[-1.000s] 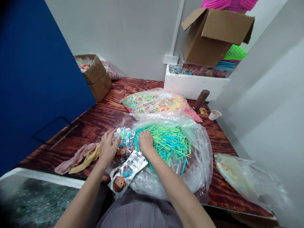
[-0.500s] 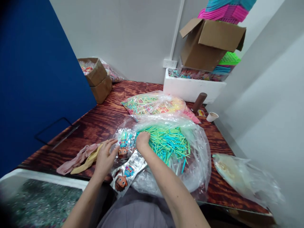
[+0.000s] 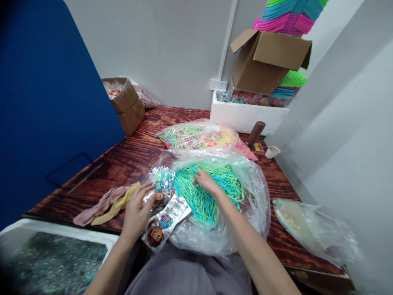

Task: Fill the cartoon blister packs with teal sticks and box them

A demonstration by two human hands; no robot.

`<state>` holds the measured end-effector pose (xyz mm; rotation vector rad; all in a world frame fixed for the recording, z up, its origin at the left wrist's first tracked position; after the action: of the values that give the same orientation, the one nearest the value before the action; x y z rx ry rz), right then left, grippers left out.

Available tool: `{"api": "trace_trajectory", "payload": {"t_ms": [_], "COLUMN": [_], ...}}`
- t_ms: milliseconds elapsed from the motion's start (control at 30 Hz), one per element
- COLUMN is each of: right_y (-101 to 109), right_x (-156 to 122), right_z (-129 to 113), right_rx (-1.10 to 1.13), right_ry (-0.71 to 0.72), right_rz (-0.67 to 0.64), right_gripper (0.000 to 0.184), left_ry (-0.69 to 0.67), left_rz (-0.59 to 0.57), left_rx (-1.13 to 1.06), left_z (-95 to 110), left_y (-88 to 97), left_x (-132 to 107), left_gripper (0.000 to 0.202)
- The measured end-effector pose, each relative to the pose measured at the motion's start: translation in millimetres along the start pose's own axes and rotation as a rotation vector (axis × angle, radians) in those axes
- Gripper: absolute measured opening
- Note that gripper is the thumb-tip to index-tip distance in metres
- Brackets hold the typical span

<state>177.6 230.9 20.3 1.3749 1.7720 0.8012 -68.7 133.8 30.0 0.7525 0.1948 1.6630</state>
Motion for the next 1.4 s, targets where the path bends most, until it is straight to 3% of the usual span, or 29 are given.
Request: {"api": "trace_trajectory", "payload": {"t_ms": [267, 433, 500, 633, 800, 933, 1033, 1167, 1233, 1333, 1400], "right_y": [7, 32, 31, -1, -32, -49, -60, -65, -67, -72, -79], "right_x": [-39, -38, -39, -49, -55, -58, -65, -76, -84, -101, -115], "right_z": [20, 18, 19, 22, 25, 12, 2, 2, 7, 20, 24], "right_rx": [0.152, 0.375, 0.606, 0.977, 1.046, 1.091, 1.2, 1.279, 1.218, 1.046, 0.972], "right_ry": [0.065, 0.147, 0.149, 0.055, -0.038, -0.01, -0.01, 0.005, 0.023, 0.043, 0.08], "right_rz": [0.166, 0.289, 0.208, -0.024, -0.082, -0.25, -0.371, -0.354, -0.28, -0.026, 0.108], "right_gripper": [0.01, 0.013, 0.017, 0.026, 0.03, 0.029, 0.031, 0.03, 0.028, 0.027, 0.027], "left_ry": [-0.023, 0.026, 0.053, 0.146, 0.208, 0.228, 0.159, 0.043, -0.015, -0.204, -0.388], "left_rz": [-0.288, -0.36, -0.351, -0.326, -0.294, -0.24, -0.295, -0.414, -0.399, -0.352, -0.45], "left_rx": [-0.229, -0.302, -0.331, -0.426, -0.478, -0.498, -0.404, -0.25, -0.202, -0.1, -0.026], "left_z": [31, 46, 49, 44, 28, 23, 29, 39, 45, 60, 73], "left_y": [-74.7, -96.2, -98.8, -104.3, -114.5, -119.3, -124.9, -129.6, -124.0, -111.7, -111.5], "left_x": [2, 14, 19, 24, 24, 22, 17, 3, -5, -20, -35], "left_gripper": [0.024, 0.026, 0.027, 0.03, 0.036, 0.045, 0.038, 0.038, 0.043, 0.056, 0.063]}}
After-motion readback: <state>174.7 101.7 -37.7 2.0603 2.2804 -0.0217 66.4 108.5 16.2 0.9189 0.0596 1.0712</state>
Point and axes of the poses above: each hand's wrist, its own x-axis towards the middle knuckle, its own y-axis out of the back of the hand, z = x × y, the point moved 5 cm from there along x, towards the middle knuckle, and after that the axes turned 2 degrees about -z, right-handed, at the moved point
